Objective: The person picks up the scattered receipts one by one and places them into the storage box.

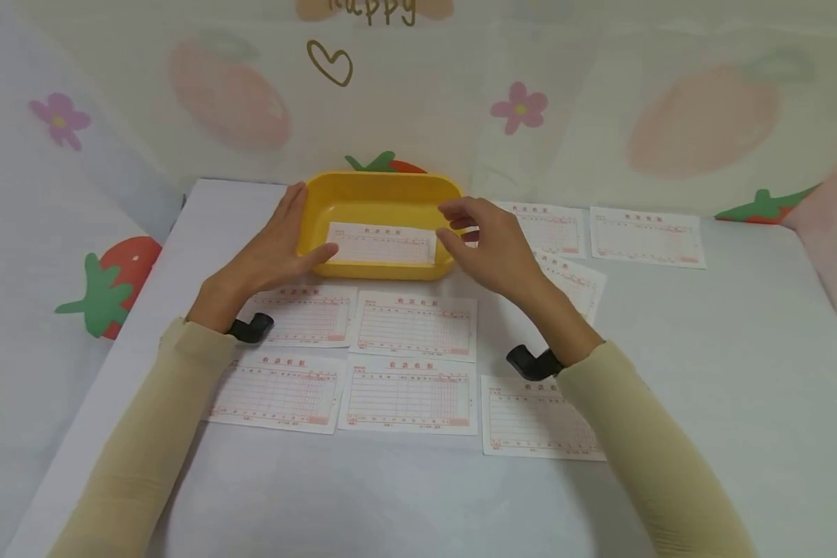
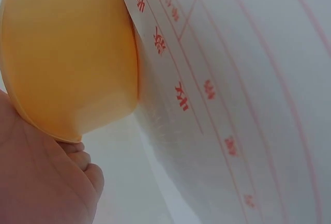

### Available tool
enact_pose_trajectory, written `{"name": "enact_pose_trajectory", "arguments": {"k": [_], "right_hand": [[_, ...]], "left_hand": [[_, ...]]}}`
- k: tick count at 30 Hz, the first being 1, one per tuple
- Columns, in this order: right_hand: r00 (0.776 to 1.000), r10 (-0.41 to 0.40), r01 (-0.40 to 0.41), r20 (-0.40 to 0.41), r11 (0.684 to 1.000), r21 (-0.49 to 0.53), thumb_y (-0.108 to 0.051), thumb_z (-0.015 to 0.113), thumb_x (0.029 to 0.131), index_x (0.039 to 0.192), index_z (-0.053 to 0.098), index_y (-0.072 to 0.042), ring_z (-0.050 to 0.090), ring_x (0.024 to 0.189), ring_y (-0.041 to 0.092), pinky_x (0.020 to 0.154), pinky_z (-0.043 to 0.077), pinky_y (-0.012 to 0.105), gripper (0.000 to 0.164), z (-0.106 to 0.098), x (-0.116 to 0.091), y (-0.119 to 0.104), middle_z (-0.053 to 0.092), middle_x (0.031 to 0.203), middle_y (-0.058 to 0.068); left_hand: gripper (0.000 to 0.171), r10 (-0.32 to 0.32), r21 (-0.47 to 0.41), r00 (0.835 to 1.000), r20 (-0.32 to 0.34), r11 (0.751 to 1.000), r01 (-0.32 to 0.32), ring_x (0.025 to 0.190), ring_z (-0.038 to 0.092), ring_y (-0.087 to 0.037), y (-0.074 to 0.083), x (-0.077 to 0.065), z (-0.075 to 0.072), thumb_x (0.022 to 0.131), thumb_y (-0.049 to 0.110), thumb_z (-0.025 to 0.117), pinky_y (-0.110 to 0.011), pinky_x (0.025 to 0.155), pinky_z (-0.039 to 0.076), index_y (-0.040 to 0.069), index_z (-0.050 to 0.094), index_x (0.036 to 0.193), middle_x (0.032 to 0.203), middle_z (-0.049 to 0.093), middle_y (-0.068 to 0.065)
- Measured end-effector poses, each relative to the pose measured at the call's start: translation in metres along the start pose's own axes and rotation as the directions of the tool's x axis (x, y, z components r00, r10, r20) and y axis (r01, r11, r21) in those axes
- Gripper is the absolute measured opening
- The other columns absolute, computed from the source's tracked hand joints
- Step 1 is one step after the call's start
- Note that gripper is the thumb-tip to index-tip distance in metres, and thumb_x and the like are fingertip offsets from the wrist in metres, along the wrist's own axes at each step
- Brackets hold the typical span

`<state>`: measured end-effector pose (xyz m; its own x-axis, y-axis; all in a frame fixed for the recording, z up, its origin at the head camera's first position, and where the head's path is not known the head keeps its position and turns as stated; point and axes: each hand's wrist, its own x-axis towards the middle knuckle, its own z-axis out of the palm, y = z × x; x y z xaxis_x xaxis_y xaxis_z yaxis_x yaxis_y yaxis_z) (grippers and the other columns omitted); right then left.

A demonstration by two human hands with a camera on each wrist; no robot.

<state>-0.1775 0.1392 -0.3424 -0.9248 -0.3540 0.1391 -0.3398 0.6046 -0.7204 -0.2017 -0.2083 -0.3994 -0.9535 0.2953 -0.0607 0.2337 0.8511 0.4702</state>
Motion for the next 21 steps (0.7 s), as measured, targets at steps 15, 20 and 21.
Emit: {"name": "enact_pose_trajectory", "arguments": {"k": [15, 20, 21], "right_hand": [[0.998, -0.061, 0.063, 0.019, 0.988, -0.143, -0.012, 0.075, 0.098, 0.129, 0.071, -0.01, 0.069, 0.12, 0.032, 0.101, 0.06, 0.055, 0.03, -0.019, -0.098, 0.016, 0.072, 0.13, 0.008], [0.998, -0.069, 0.07, 0.012, 0.977, -0.199, -0.011, 0.078, 0.095, 0.127, 0.071, -0.013, 0.068, 0.119, 0.029, 0.1, 0.059, 0.038, 0.033, -0.021, -0.131, 0.026, 0.072, 0.13, 0.004], [0.998, -0.065, 0.065, 0.008, 0.975, -0.212, -0.011, 0.079, 0.094, 0.127, 0.071, -0.013, 0.068, 0.119, 0.028, 0.1, 0.056, 0.032, 0.034, -0.023, -0.138, 0.028, 0.071, 0.13, 0.003]], "left_hand": [[0.112, -0.006, 0.026, 1.0, 0.009, 1.0, 0.006, 0.169, -0.005, -0.03, 0.001, 0.004, -0.005, 0.098, 0.07, 0.047, -0.052, 0.138, 0.01, 0.009, -0.014, 0.169, 0.18, -0.014, -0.009], [0.111, -0.013, 0.028, 1.0, 0.007, 1.0, 0.013, 0.169, -0.004, -0.03, -0.003, -0.002, -0.011, 0.099, 0.067, 0.048, -0.052, 0.137, 0.01, 0.008, -0.014, 0.169, 0.18, -0.014, -0.01], [0.111, -0.011, 0.024, 1.0, 0.003, 1.0, 0.011, 0.169, -0.002, -0.031, -0.003, -0.003, -0.011, 0.099, 0.067, 0.049, -0.053, 0.137, 0.011, 0.008, -0.014, 0.169, 0.18, -0.014, -0.01]]}}
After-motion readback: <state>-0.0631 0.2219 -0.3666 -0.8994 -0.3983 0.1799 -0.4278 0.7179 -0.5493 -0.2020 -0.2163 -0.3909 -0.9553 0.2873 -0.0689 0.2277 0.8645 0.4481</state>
